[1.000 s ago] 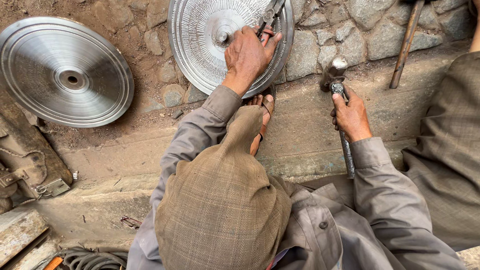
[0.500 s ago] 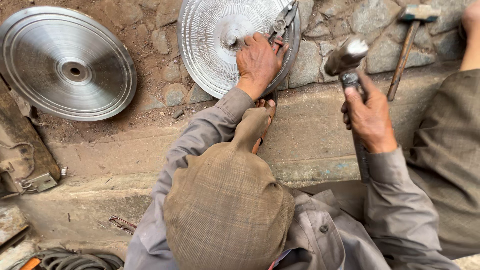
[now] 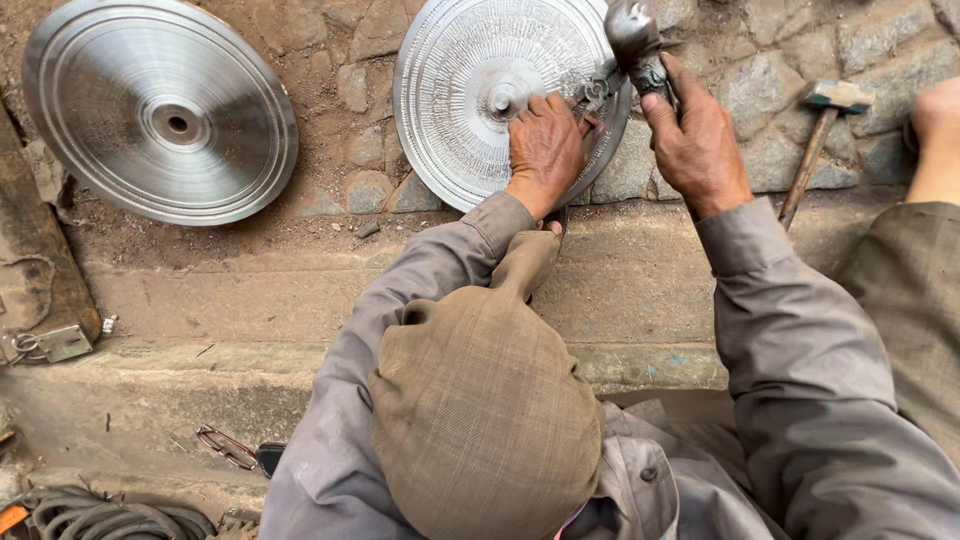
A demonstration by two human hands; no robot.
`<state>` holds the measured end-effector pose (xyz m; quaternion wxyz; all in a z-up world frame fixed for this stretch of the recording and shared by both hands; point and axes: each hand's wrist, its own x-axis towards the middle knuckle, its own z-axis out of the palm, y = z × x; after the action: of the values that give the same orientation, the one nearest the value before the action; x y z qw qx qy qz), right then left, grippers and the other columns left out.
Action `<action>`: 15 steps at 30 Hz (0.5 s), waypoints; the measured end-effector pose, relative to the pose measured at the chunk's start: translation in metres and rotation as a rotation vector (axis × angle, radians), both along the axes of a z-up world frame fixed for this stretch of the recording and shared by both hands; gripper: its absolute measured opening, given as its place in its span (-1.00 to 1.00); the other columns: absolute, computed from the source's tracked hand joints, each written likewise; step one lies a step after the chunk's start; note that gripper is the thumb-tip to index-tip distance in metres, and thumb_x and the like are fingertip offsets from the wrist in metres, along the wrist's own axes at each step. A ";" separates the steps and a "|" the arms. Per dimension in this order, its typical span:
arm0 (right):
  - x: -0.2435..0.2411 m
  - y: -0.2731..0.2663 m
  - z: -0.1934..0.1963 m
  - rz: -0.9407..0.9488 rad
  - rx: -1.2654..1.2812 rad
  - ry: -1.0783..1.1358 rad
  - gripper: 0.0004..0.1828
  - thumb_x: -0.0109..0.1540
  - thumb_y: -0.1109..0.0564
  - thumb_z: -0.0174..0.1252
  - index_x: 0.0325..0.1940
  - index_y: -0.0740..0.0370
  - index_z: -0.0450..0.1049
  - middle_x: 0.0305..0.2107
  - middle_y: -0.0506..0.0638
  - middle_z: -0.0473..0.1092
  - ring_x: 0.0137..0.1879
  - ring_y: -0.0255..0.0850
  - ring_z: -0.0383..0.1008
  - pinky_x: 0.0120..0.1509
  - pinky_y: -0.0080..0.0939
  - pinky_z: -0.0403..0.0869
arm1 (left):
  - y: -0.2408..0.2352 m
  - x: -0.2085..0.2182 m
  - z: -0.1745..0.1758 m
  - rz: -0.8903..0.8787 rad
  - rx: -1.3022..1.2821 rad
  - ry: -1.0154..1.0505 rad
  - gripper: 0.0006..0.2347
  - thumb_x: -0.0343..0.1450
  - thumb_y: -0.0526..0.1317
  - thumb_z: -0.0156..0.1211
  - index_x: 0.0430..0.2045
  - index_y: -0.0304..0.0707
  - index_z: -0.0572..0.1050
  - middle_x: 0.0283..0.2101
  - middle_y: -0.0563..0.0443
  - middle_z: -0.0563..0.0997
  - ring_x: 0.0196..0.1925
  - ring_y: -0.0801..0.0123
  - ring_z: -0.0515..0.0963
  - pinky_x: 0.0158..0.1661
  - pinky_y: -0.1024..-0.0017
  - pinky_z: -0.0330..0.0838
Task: The person sits on the ground and uses a hammer and pliers to shape a small metal piece on top of a large circular metal disc. The person repeatedly strikes the metal piece with the hammer while holding it with pliers.
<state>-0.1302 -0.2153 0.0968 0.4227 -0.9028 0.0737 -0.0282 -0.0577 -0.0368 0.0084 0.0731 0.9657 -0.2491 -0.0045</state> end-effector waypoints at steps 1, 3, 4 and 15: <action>-0.010 -0.002 -0.002 -0.090 0.155 0.151 -0.52 0.57 -0.01 -0.08 0.52 0.28 0.24 -0.26 0.04 0.45 -0.25 -0.28 0.45 -0.30 -0.23 0.48 | 0.000 -0.001 0.000 0.014 -0.012 0.151 -0.46 0.39 0.24 0.12 -0.34 -0.44 0.42 -0.34 -0.20 0.48 -0.45 0.20 0.58 -0.47 0.23 0.45; -0.031 -0.003 0.001 -0.248 0.387 0.331 -0.48 0.53 0.00 -0.07 0.55 0.25 0.25 -0.35 -0.05 0.39 -0.39 -0.35 0.37 -0.43 -0.29 0.41 | 0.005 0.008 0.000 0.049 -0.032 0.450 -0.42 0.42 0.27 0.07 -0.34 -0.48 0.42 -0.34 -0.25 0.47 -0.55 0.25 0.57 -0.59 0.25 0.44; -0.047 -0.003 0.008 -0.320 0.461 0.359 -0.46 0.52 0.00 -0.06 0.56 0.24 0.23 -0.40 -0.05 0.37 -0.43 -0.36 0.37 -0.46 -0.30 0.40 | 0.007 0.009 0.001 0.062 -0.082 0.457 -0.40 0.41 0.28 0.08 -0.35 -0.51 0.43 -0.34 -0.27 0.49 -0.54 0.23 0.58 -0.60 0.24 0.45; -0.175 0.015 -0.010 -0.703 0.596 0.733 -0.49 0.41 0.01 0.02 0.46 0.07 0.30 -0.61 -0.07 0.33 -0.61 -0.34 0.29 -0.61 -0.29 0.26 | 0.005 0.000 0.013 0.109 -0.226 0.410 -0.32 0.30 0.31 0.21 -0.23 -0.55 0.50 -0.31 -0.40 0.62 -0.31 -0.07 0.70 -0.37 0.10 0.56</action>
<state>-0.3055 -0.2004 0.0867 0.5705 -0.6171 0.5149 0.1692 -0.0577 -0.0317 0.0218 0.2297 0.9424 -0.1753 -0.1684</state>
